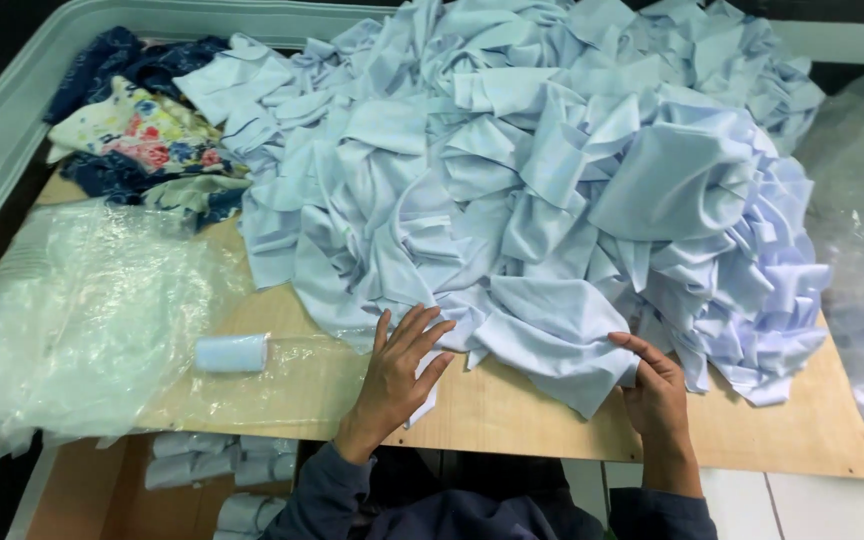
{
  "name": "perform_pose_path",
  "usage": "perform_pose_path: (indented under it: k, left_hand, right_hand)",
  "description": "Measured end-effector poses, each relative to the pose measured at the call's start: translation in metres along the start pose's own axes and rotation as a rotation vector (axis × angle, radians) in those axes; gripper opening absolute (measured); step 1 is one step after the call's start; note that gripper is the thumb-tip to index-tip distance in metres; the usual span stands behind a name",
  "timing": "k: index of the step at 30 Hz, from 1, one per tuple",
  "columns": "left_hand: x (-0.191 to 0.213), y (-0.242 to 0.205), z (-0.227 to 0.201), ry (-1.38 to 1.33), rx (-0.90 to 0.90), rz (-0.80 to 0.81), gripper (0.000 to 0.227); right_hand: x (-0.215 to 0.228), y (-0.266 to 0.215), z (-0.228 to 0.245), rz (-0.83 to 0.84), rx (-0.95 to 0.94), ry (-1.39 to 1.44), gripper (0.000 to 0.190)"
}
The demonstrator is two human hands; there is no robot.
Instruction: Folding small pieces of light blue fabric and inserting them into clear plastic bags for packaging.
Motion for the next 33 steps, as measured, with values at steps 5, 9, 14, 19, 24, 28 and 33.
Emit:
perform_pose_path:
  k: [5,9,14,19,24,28,33]
  left_hand:
    - [-0.023,0.028,-0.036,-0.060,-0.060,0.089,0.037]
    - [-0.073,0.047,-0.040,-0.086,-0.076,0.190,0.039]
    - [-0.114,0.068,-0.063,-0.042,-0.151,0.260,0.042]
    - [-0.113,0.095,-0.094,-0.197,-0.048,0.539,0.059]
    - [-0.131,0.111,-0.093,-0.250,-0.056,0.631,0.030]
    - [-0.090,0.109,-0.134,-0.350,-0.033,0.641,0.020]
    - [-0.055,0.116,-0.162,-0.284,-0.311,0.371,0.013]
  right_hand:
    - [0.006,-0.035,0.033,-0.085,0.030,-0.021,0.046]
    - [0.039,-0.038,0.000,-0.094,0.202,0.031,0.047]
    - [0.010,-0.048,0.028,-0.080,0.238,-0.006,0.058]
    - [0.004,-0.055,0.041,-0.021,0.298,-0.081,0.053]
    - [0.007,-0.055,0.044,-0.020,0.329,-0.136,0.052]
    - [-0.009,-0.058,0.053,0.033,0.239,-0.187,0.085]
    - [-0.016,-0.052,0.046,-0.037,0.230,-0.288,0.060]
Point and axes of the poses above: each hand's wrist, its own y-axis towards the middle knuckle, its own x-axis out of the back of the hand, z = x × y, the point moved 4 cm from there along y, towards the middle knuckle, and after that the axes turned 13 degrees about x, right-handed, at the moved point
